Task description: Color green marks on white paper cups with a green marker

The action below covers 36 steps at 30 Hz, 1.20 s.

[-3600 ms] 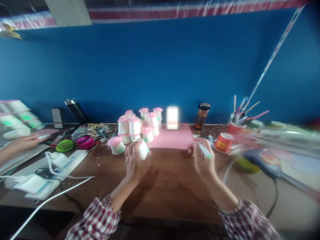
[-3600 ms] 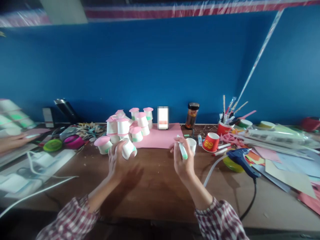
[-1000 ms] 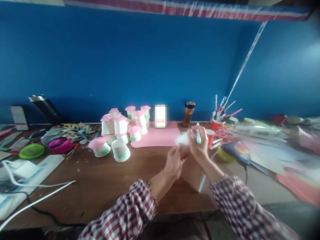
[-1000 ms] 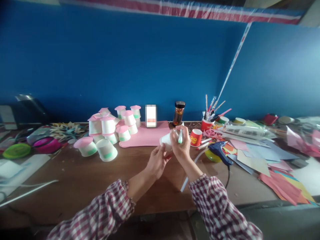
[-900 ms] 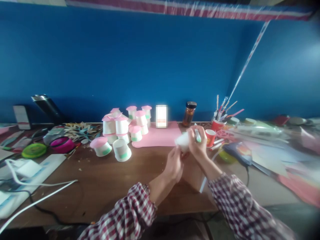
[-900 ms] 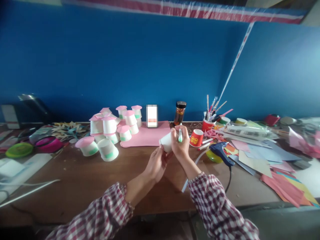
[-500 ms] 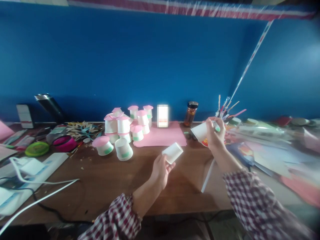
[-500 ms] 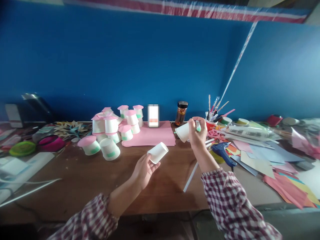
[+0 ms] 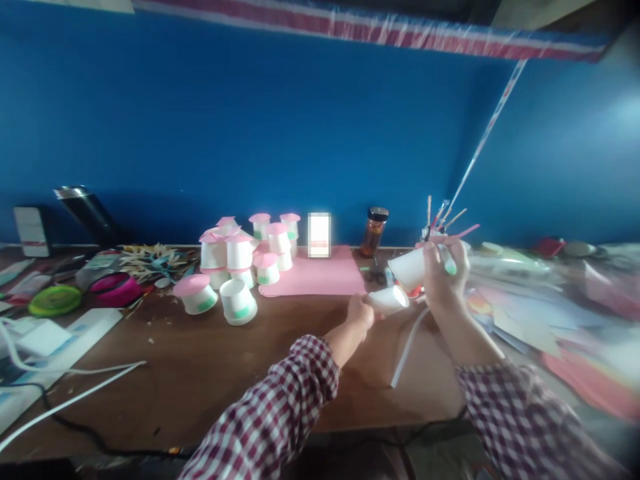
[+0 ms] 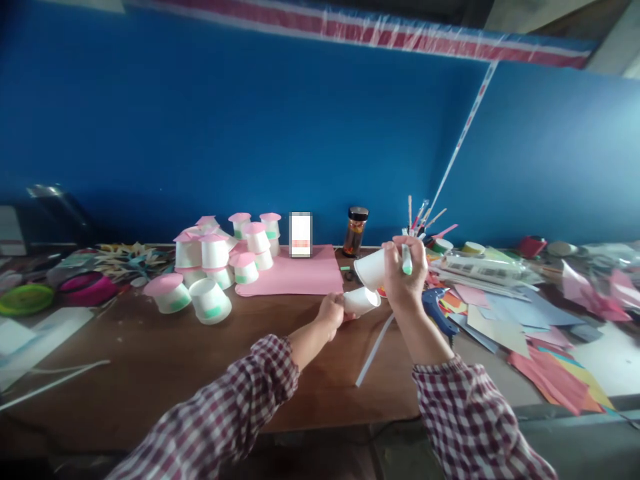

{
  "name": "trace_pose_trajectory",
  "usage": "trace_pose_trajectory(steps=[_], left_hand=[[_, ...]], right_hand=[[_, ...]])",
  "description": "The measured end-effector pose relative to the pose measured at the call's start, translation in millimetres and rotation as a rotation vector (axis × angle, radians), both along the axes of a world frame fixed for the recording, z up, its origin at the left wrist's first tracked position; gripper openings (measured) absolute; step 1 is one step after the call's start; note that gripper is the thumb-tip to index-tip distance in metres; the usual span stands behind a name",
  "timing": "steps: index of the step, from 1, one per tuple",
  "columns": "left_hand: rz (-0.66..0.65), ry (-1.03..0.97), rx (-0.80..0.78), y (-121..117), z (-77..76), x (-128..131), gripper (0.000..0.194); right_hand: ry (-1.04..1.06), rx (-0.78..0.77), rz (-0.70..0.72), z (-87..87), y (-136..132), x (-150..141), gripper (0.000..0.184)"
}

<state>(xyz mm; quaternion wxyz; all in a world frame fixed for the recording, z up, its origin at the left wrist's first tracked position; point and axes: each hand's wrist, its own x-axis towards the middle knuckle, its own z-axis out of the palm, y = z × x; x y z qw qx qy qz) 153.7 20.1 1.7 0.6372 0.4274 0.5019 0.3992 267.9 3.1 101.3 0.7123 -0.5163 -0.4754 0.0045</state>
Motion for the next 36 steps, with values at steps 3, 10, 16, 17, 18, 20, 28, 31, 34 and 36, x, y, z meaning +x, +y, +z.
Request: trace_pose_trajectory(steps=[3,10,16,17,18,20,28,31,34,36], left_hand=[[-0.003,0.178,0.076,6,-4.3,5,0.029],[-0.058,0.540,0.357,8,-0.1,3,0.025],[-0.122,0.745,0.452,9,5.3,-6,0.029],[-0.129,0.761,0.469,7,5.3,-8,0.032],[-0.139,0.769,0.487,5,5.0,-11,0.035],[-0.167,0.776,0.520,-1,4.1,-14,0.044],[-0.158,0.834,0.566,-8,6.5,-4,0.063],[-0.157,0.851,0.554,-2,7.4,5,0.051],[-0.187,0.802,0.573,0,5.8,9,0.062],[-0.201,0.740,0.616,-2,2.7,5,0.076]], right_hand=[[-0.030,-0.007,-0.024,-2.0,-3,0,0.023],[-0.068,-0.008,-0.053,-1.1,-8,-3,0.019],[-0.064,-0.047,-0.033,-5.2,-11,0,0.019],[-0.064,-0.047,-0.036,-5.9,-11,0,0.019],[-0.065,-0.046,-0.041,-6.5,-11,1,0.019],[-0.066,-0.038,-0.061,-7.1,-11,3,0.020],[-0.025,-0.075,-0.013,-7.5,-15,2,0.025],[-0.004,-0.072,0.019,-7.5,-17,1,0.025],[-0.002,-0.067,0.009,-6.9,-18,0,0.025],[-0.011,-0.076,0.006,-6.5,-20,-1,0.023]])
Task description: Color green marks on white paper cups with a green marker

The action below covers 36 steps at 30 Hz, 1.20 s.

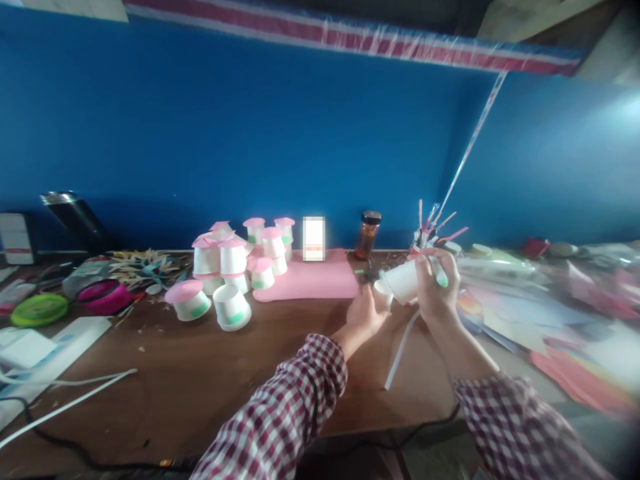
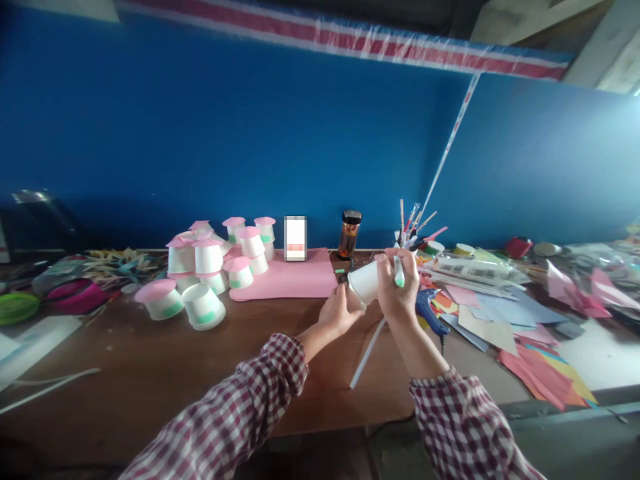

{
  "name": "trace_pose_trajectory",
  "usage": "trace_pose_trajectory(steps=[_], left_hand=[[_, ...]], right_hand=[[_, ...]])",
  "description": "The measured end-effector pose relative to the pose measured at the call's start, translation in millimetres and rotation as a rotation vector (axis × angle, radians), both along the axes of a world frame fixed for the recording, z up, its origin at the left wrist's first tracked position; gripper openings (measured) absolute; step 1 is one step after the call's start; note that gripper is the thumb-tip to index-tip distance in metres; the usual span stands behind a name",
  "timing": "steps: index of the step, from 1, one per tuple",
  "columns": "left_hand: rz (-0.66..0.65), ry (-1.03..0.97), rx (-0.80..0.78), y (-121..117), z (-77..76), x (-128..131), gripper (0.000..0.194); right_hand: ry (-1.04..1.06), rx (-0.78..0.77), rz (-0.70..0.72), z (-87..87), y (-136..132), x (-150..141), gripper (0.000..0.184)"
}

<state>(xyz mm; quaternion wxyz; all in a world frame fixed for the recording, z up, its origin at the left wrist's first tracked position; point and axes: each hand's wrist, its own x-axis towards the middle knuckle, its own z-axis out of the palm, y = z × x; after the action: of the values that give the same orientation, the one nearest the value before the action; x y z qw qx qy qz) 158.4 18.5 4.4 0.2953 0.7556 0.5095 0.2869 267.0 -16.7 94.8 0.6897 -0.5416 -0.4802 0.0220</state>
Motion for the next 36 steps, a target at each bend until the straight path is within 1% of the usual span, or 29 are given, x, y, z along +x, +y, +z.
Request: trace_pose_trajectory(steps=[1,2,4,5,6,7,8,11,12,14,16,19,22,24,26,28,32,36], left_hand=[[-0.014,-0.038,0.017,-1,-2.0,-5,0.079],[-0.018,-0.081,0.025,-2,-4.1,-12,0.074],[-0.017,-0.213,0.000,-4,-7.4,-31,0.053],[-0.013,-0.295,-0.062,-4,-8.1,-43,0.043],[-0.013,-0.389,-0.164,-6,-7.8,-55,0.040],[-0.019,-0.482,-0.281,-7,-6.6,-68,0.045],[-0.010,-0.606,-0.361,-9,-4.4,-80,0.051],[0.001,-0.928,-0.504,-18,5.4,-111,0.059],[-0.005,-1.008,-0.540,-21,8.6,-119,0.061],[-0.089,-1.108,-0.619,-27,12.9,-129,0.061],[-0.119,-1.187,-0.644,-31,13.1,-136,0.060],[-0.105,-1.227,-0.636,-32,6.5,-143,0.053],[-0.092,-1.214,-0.637,-31,-1.3,-147,0.046],[-0.121,-1.208,-0.647,-31,-3.7,-148,0.043],[-0.187,-1.191,-0.673,-31,-3.4,-151,0.040],[-0.235,-1.179,-0.737,-32,-1.7,-154,0.035],[-0.247,-1.144,-0.818,-31,1.8,-158,0.038],[-0.247,-1.163,-0.811,-30,4.0,-157,0.039]], right_hand=[[-0.011,-0.006,0.000,-0.2,-1,-1,0.022],[-0.029,-0.010,0.000,-0.7,-3,-3,0.021],[-0.085,-0.012,0.010,-3.1,-6,-9,0.019],[-0.119,-0.007,0.022,-5.1,-8,-13,0.019],[-0.155,-0.010,0.045,-7.5,-9,-20,0.019],[-0.185,-0.008,0.052,-10.3,-10,-28,0.018],[-0.228,-0.004,0.080,-13.6,-11,-38,0.018],[-0.336,-0.010,0.211,-25.3,-8,-76,0.013],[-0.356,-0.006,0.261,-29.8,-7,-89,0.014],[-0.357,-0.038,0.356,-39.4,-2,-111,0.018],[-0.331,-0.089,0.394,-48.7,3,-127,0.020],[-0.260,-0.175,0.431,-59.5,7,-134,0.021],[-0.205,-0.211,0.396,-66.5,10,-130,0.023],[-0.197,-0.212,0.385,-70.2,11,-127,0.024],[-0.190,-0.197,0.379,-73.9,13,-124,0.024],[-0.168,-0.195,0.375,-77.6,15,-122,0.025],[-0.119,-0.224,0.383,-81.7,17,-118,0.026],[-0.097,-0.225,0.410,-79.7,18,-116,0.026]])
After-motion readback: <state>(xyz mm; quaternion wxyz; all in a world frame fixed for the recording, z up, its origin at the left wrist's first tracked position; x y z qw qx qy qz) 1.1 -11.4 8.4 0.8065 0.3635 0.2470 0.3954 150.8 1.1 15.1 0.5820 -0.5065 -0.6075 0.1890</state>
